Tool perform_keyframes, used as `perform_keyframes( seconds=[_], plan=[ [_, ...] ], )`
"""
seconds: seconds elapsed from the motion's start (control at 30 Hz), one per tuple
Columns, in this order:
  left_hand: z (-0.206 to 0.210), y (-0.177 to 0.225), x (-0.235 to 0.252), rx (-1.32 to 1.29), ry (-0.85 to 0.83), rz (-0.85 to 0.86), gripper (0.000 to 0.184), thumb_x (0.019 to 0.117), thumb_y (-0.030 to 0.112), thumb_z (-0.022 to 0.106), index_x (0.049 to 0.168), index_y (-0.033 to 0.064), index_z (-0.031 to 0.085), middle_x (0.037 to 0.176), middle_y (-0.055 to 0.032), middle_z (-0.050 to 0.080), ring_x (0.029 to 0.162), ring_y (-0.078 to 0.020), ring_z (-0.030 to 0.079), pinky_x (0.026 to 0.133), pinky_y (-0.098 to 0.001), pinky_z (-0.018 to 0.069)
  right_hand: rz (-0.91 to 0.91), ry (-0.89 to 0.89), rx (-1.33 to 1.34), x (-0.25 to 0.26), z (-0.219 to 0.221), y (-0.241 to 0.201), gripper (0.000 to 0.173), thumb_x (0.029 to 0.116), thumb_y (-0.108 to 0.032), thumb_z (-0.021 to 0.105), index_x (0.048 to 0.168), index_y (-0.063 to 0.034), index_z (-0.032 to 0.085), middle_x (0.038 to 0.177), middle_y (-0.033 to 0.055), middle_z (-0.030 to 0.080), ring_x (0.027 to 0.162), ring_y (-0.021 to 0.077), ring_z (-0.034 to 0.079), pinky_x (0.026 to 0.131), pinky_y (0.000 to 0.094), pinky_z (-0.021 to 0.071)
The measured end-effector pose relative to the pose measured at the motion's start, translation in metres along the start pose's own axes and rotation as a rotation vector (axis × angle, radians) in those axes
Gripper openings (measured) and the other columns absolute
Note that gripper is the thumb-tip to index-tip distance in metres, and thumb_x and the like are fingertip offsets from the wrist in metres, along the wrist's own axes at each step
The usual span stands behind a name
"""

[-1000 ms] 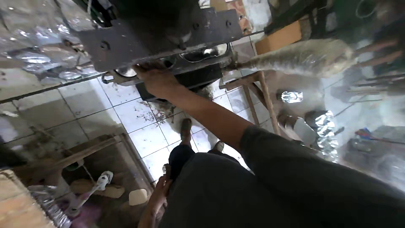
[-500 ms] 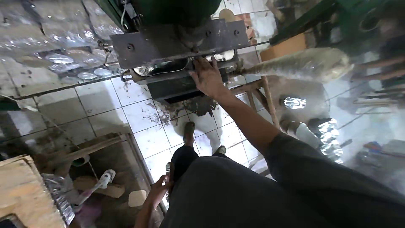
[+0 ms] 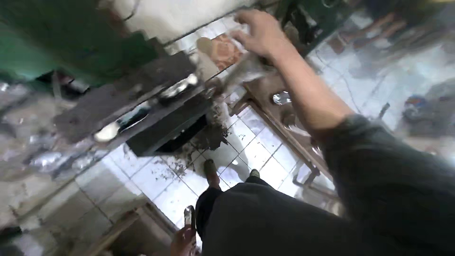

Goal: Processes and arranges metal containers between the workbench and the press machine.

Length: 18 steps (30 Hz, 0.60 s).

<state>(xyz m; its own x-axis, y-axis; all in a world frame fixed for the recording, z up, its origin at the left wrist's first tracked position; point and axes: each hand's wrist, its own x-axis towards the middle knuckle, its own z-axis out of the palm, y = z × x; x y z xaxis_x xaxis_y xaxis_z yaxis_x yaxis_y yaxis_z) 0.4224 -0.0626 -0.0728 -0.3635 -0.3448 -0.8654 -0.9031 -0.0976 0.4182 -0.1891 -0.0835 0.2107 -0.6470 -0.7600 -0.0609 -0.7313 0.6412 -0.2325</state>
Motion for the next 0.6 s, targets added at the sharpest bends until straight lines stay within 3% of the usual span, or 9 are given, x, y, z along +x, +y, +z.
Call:
perform_keyframes(
  seconds=[0.1, 0.13, 0.2, 0.23, 0.27, 0.33, 0.4, 0.5, 0.6],
  plan=[
    [0.016, 0.038, 0.012, 0.175, 0.049, 0.169, 0.032, 0.0996, 0.017, 0.065, 0.125, -0.0021, 0.065, 0.101, -0.0193, 0.071, 0.087, -0.0272, 0.069, 0.078, -0.0477, 0.0587, 0.251, -0.165, -0.060, -0.004, -0.003, 0.033, 0.063, 0.0861, -0.067, 0.065, 0.116, -0.0129, 0.074, 0.124, 0.0139, 0.069, 0.120, 0.0345, 0.063, 0.098, 0.0652, 0.0483],
    [0.023, 0.061, 0.013, 0.250, 0.064, 0.235, 0.033, 0.1003, 0.019, 0.063, 0.125, -0.0029, 0.066, 0.104, -0.0208, 0.071, 0.091, -0.0290, 0.069, 0.083, -0.0503, 0.0574, 0.233, -0.184, -0.092, -0.015, 0.004, 0.038, 0.058, 0.0847, -0.065, 0.066, 0.109, -0.0131, 0.075, 0.118, 0.0124, 0.071, 0.114, 0.0338, 0.065, 0.092, 0.0649, 0.0500],
    [0.043, 0.128, 0.013, 0.426, 0.124, 0.319, 0.035, 0.1011, 0.023, 0.063, 0.125, -0.0024, 0.067, 0.109, -0.0234, 0.071, 0.099, -0.0350, 0.068, 0.091, -0.0567, 0.0542, 0.203, -0.183, 0.005, -0.069, 0.015, 0.056, 0.047, 0.0868, -0.053, 0.071, 0.108, -0.0110, 0.074, 0.114, 0.0130, 0.071, 0.111, 0.0354, 0.065, 0.090, 0.0661, 0.0494],
    [0.056, 0.166, 0.016, 0.504, 0.153, 0.352, 0.034, 0.1008, 0.025, 0.064, 0.124, -0.0002, 0.069, 0.108, -0.0224, 0.071, 0.098, -0.0353, 0.069, 0.090, -0.0580, 0.0543, 0.178, -0.174, 0.056, -0.107, 0.024, 0.069, 0.043, 0.0910, -0.048, 0.069, 0.110, -0.0093, 0.074, 0.115, 0.0144, 0.071, 0.112, 0.0366, 0.065, 0.093, 0.0665, 0.0481],
    [0.071, 0.205, 0.020, 0.562, 0.164, 0.406, 0.034, 0.1000, 0.026, 0.065, 0.124, 0.0014, 0.069, 0.108, -0.0209, 0.071, 0.096, -0.0340, 0.070, 0.088, -0.0574, 0.0558, 0.164, -0.140, 0.102, -0.149, 0.040, 0.088, 0.043, 0.0919, -0.048, 0.069, 0.109, -0.0083, 0.073, 0.113, 0.0156, 0.070, 0.108, 0.0376, 0.066, 0.087, 0.0650, 0.0510],
    [0.101, 0.286, 0.030, 0.646, 0.121, 0.604, 0.033, 0.0994, 0.024, 0.065, 0.123, 0.0007, 0.068, 0.113, -0.0193, 0.071, 0.101, -0.0307, 0.070, 0.093, -0.0538, 0.0561, 0.234, -0.049, 0.245, -0.237, 0.098, 0.134, 0.056, 0.0906, -0.052, 0.070, 0.127, -0.0103, 0.069, 0.134, 0.0179, 0.063, 0.122, 0.0412, 0.059, 0.097, 0.0645, 0.0503],
    [0.133, 0.371, 0.040, 0.733, 0.047, 0.772, 0.036, 0.1005, 0.022, 0.063, 0.128, -0.0003, 0.066, 0.126, -0.0205, 0.067, 0.116, -0.0299, 0.066, 0.103, -0.0502, 0.0525, 0.367, -0.044, 0.374, -0.316, 0.175, 0.178, 0.068, 0.0885, -0.055, 0.074, 0.145, -0.0215, 0.058, 0.148, 0.0141, 0.055, 0.132, 0.0421, 0.053, 0.102, 0.0665, 0.0475],
    [0.196, 0.482, 0.062, 0.952, 0.049, 0.918, 0.036, 0.1016, 0.028, 0.064, 0.129, 0.0048, 0.067, 0.132, -0.0195, 0.065, 0.122, -0.0335, 0.062, 0.105, -0.0562, 0.0495, 0.559, -0.083, 0.497, -0.401, 0.297, 0.241, 0.070, 0.0887, -0.059, 0.072, 0.150, -0.0288, 0.053, 0.147, 0.0146, 0.055, 0.131, 0.0448, 0.052, 0.098, 0.0682, 0.0472],
    [0.259, 0.565, 0.089, 1.129, 0.103, 1.011, 0.032, 0.1018, 0.032, 0.061, 0.126, 0.0117, 0.070, 0.130, -0.0179, 0.065, 0.119, -0.0377, 0.063, 0.099, -0.0649, 0.0493, 0.885, -0.222, 0.590, -0.424, 0.359, 0.274, 0.077, 0.0915, -0.065, 0.062, 0.152, -0.0195, 0.049, 0.141, 0.0200, 0.058, 0.133, 0.0460, 0.051, 0.102, 0.0675, 0.0453]
  ],
)
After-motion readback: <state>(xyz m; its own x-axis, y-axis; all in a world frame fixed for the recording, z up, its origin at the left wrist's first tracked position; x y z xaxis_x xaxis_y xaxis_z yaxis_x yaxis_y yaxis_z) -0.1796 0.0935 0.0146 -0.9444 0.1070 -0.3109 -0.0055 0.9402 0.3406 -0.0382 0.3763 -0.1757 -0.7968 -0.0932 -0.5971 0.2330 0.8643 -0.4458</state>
